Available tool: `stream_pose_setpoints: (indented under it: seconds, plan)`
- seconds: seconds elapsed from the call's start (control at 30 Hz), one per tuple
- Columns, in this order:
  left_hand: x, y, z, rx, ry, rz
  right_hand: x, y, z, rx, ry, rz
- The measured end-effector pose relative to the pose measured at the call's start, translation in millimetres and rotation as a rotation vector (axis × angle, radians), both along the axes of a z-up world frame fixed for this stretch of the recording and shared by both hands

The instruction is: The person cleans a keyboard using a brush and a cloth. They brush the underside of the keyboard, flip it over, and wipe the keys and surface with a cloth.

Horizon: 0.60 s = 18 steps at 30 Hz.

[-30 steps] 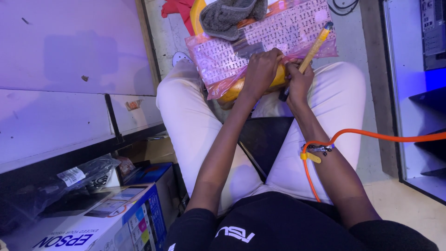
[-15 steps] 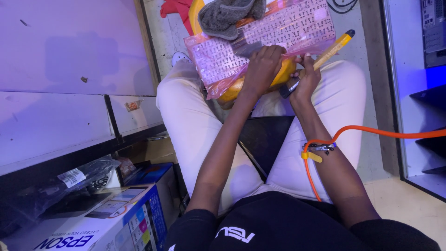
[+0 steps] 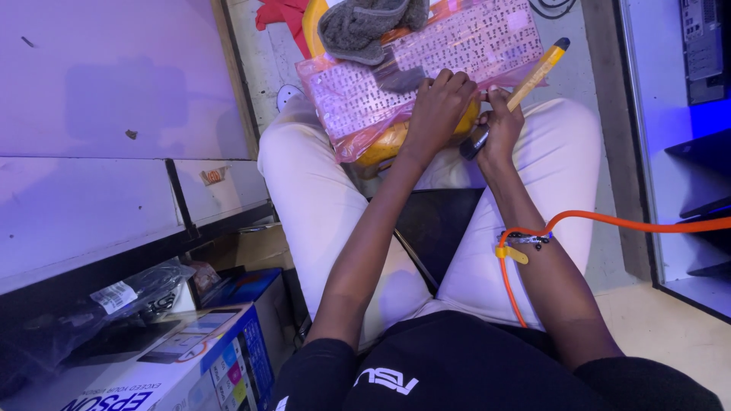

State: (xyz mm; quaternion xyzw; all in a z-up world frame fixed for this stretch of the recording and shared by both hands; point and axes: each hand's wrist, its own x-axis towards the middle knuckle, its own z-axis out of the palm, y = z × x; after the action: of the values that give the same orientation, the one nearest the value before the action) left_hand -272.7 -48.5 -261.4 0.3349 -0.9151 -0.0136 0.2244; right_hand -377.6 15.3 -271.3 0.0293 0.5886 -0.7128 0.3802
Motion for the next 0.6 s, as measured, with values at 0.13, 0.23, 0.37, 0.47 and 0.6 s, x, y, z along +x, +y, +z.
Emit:
stream_pose_setpoints:
  seconds: [0.13,0.23,0.37,0.47,0.6]
  plan:
    - [-7.7,-2.4,-12.7,0.056,0.024,0.025,-3.6,0.5,-7.1,0.010,0.040,0.062]
    - [-8.8,-3.9,-11.7,0.161,0.061,0.052,-7.5,1.0,-15.9,-0.028,0.029,0.081]
    - [-6.9,-6.3,-12.2,0.218,0.146,0.060,-5.1,2.5,-12.0,-0.057,0.018,0.113]
    - [-6.5,-7.2,-19.6,0.186,0.109,0.049,-4.4,3.2,-9.9,-0.050,0.009,0.113]
    - [-5.1,-6.2,-11.2,0.209,0.118,0.036,-1.0,2.4,1.8,-0.032,0.044,0.076]
